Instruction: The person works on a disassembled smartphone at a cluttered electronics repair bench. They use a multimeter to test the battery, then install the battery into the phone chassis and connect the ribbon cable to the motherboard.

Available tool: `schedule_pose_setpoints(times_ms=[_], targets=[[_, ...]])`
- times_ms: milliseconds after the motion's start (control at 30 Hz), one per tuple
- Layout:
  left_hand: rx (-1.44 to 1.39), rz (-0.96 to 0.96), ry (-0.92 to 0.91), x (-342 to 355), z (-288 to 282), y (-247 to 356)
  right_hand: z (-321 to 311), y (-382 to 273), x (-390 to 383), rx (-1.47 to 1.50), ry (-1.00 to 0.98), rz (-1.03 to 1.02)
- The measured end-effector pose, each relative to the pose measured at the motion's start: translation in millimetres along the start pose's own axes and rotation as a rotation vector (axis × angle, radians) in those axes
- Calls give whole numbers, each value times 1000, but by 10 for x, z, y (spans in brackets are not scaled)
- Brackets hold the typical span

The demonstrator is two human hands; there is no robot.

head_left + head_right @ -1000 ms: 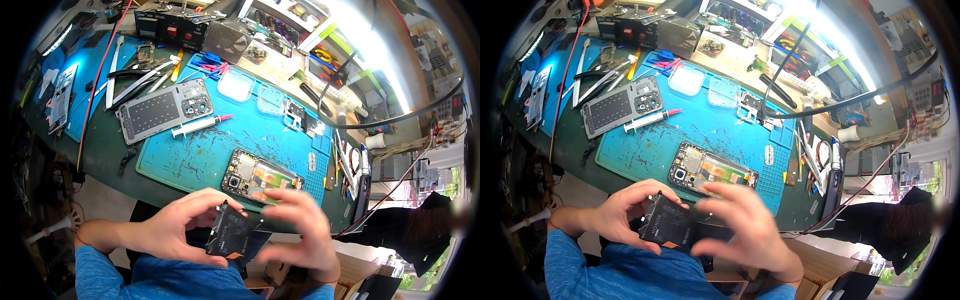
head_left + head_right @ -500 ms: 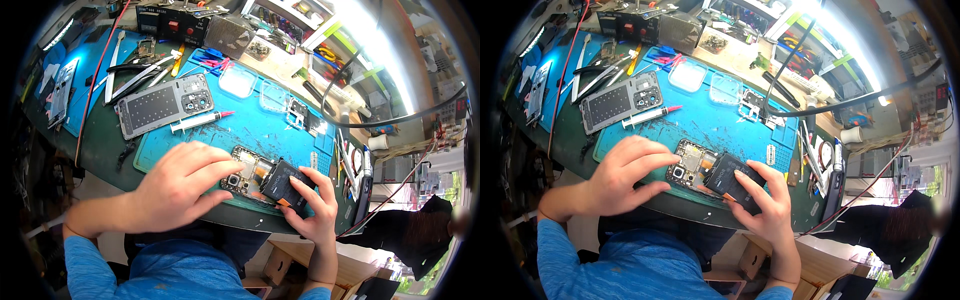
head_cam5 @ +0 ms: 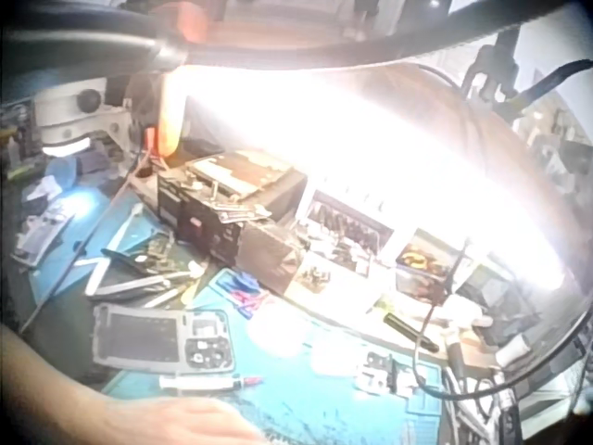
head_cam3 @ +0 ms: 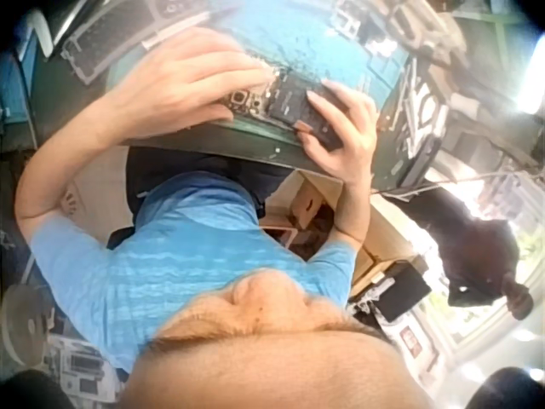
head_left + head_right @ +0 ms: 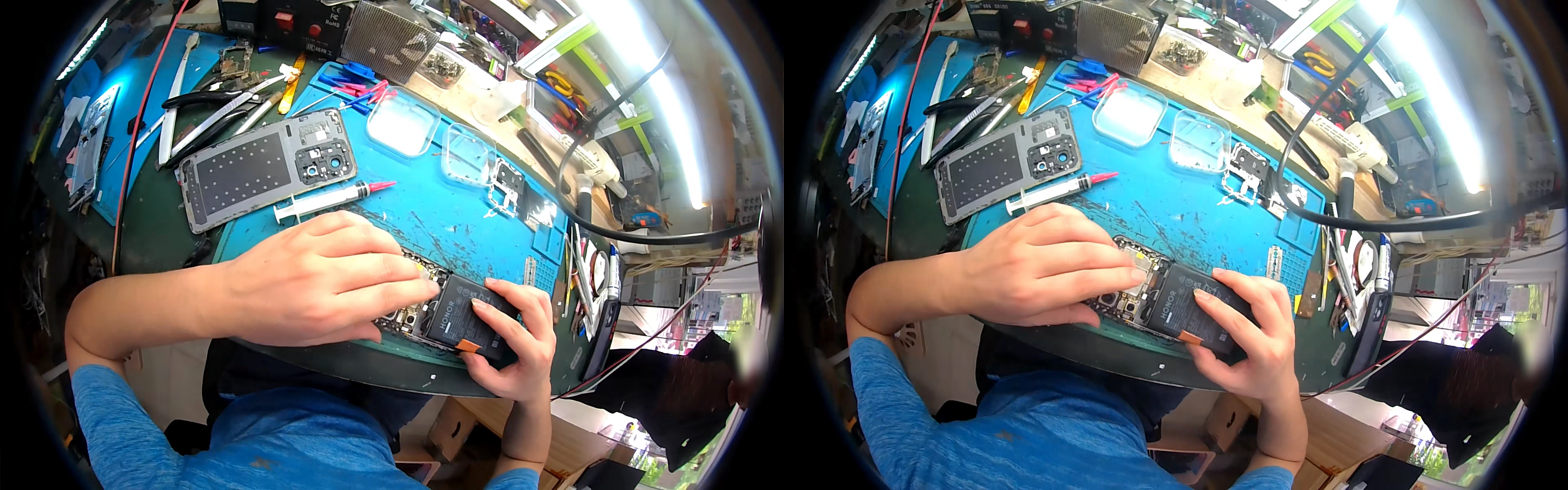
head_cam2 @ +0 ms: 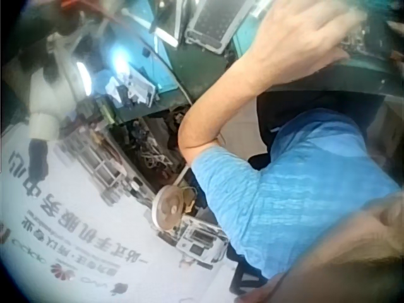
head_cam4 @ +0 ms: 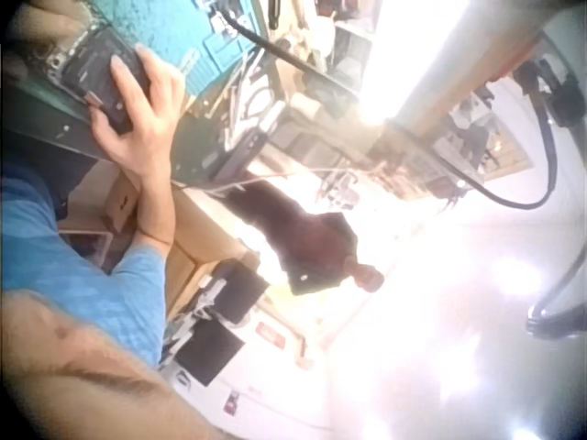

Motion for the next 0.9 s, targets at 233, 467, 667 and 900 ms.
schedule_pose_setpoints(times_ms=[233, 467, 667, 900], targets=[[-23, 52, 43, 4, 48, 3, 16, -9, 27, 24, 0, -2], [-36, 49, 40, 7, 62, -2, 26, 7, 20, 28, 7, -10], [-84, 32, 35, 5, 58, -15, 37, -8, -13, 15, 37, -17], [30, 86, 80, 11, 90, 46, 44, -14, 8, 24, 12, -12]])
Point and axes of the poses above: each hand's wrist, its own x-axis towards the middle knuckle, its own z-axis out of the palm, y = z × x, the point moved 3 cm from there along x, towards the middle knuckle, and after that the axes turned 6 degrees about -y, right-handed, at the moved point
